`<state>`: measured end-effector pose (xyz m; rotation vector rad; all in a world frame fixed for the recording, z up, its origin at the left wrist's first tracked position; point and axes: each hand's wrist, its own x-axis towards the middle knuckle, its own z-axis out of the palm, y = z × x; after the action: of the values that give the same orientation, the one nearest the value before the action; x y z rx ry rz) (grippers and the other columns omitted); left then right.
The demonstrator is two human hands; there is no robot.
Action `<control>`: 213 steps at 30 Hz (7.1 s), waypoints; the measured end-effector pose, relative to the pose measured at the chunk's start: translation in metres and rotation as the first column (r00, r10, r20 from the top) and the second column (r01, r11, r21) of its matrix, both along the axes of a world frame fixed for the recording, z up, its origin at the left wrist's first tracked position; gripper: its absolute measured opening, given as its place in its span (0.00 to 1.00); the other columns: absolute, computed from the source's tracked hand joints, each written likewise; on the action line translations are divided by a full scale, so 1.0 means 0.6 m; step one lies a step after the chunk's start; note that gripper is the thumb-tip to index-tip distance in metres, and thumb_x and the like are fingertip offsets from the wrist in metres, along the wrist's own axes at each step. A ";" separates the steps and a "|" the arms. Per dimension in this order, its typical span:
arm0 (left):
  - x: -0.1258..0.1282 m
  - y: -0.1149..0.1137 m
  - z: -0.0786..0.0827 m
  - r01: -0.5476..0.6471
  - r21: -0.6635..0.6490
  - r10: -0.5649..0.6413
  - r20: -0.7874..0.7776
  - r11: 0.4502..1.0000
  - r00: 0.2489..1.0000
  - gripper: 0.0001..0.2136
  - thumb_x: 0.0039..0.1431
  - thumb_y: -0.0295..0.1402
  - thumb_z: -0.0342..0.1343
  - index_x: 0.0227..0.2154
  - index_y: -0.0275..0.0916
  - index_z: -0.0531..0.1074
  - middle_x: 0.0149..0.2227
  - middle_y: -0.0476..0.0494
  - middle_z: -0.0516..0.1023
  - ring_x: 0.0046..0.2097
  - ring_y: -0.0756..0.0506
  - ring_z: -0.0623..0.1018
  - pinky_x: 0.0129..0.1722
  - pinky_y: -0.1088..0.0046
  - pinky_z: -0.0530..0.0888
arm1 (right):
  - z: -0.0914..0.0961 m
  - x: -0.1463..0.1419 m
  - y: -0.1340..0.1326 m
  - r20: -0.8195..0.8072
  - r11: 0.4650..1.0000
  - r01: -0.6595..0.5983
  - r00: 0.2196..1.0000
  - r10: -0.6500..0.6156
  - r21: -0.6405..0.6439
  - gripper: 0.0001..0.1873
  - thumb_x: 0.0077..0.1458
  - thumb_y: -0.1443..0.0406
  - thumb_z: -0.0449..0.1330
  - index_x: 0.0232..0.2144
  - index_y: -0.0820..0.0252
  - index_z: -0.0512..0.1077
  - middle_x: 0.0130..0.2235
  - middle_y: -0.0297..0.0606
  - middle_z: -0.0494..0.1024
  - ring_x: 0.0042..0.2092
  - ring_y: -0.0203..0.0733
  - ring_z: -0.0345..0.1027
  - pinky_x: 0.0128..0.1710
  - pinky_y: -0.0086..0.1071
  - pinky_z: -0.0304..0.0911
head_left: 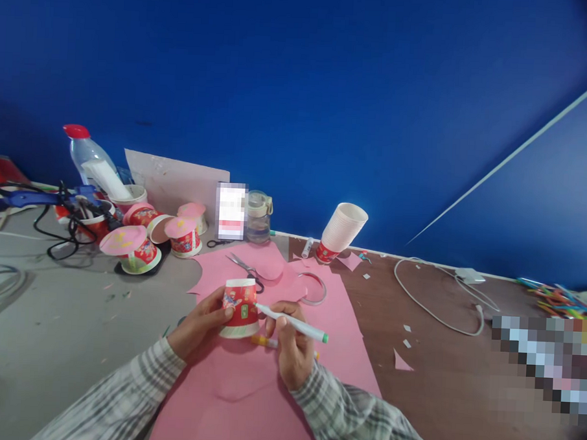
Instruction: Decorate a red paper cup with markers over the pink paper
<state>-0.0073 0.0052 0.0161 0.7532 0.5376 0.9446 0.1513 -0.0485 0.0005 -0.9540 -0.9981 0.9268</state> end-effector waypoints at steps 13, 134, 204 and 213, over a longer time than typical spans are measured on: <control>0.004 0.000 0.006 -0.008 0.012 0.008 0.007 1.000 1.000 0.17 0.43 0.24 0.57 0.40 0.32 0.71 0.31 0.33 0.79 0.32 0.34 0.75 0.30 0.60 0.72 | -0.002 0.003 -0.014 0.198 0.996 -0.055 0.979 0.039 0.076 0.11 0.53 0.60 0.55 0.33 0.59 0.73 0.23 0.34 0.71 0.22 0.40 0.65 0.23 0.34 0.67; -0.001 0.001 0.000 -0.020 -0.006 0.020 0.025 1.000 0.999 0.18 0.44 0.22 0.55 0.42 0.32 0.70 0.31 0.33 0.80 0.33 0.33 0.76 0.28 0.61 0.72 | 0.006 0.004 -0.006 0.182 0.981 -0.130 0.978 0.103 0.142 0.10 0.56 0.62 0.52 0.31 0.60 0.72 0.18 0.30 0.66 0.19 0.37 0.60 0.19 0.29 0.58; -0.003 0.003 -0.005 -0.024 -0.045 0.025 0.024 0.999 0.999 0.19 0.42 0.22 0.56 0.41 0.32 0.71 0.30 0.33 0.80 0.30 0.35 0.76 0.26 0.64 0.72 | 0.005 0.006 0.001 0.140 0.989 -0.087 0.988 0.070 0.118 0.15 0.55 0.58 0.52 0.25 0.60 0.72 0.20 0.31 0.67 0.19 0.37 0.58 0.20 0.30 0.57; -0.002 0.003 -0.004 -0.021 -0.039 0.022 0.028 0.999 0.999 0.19 0.43 0.22 0.56 0.42 0.33 0.70 0.31 0.34 0.80 0.33 0.34 0.76 0.29 0.61 0.72 | 0.012 0.004 -0.001 0.049 0.992 -0.086 0.996 0.081 0.095 0.15 0.55 0.57 0.52 0.26 0.59 0.72 0.14 0.25 0.59 0.16 0.34 0.50 0.17 0.26 0.52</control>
<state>-0.0088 0.0070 0.0137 0.6997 0.5386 0.9613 0.1538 -0.0489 0.0075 -0.8595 -1.1182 0.9211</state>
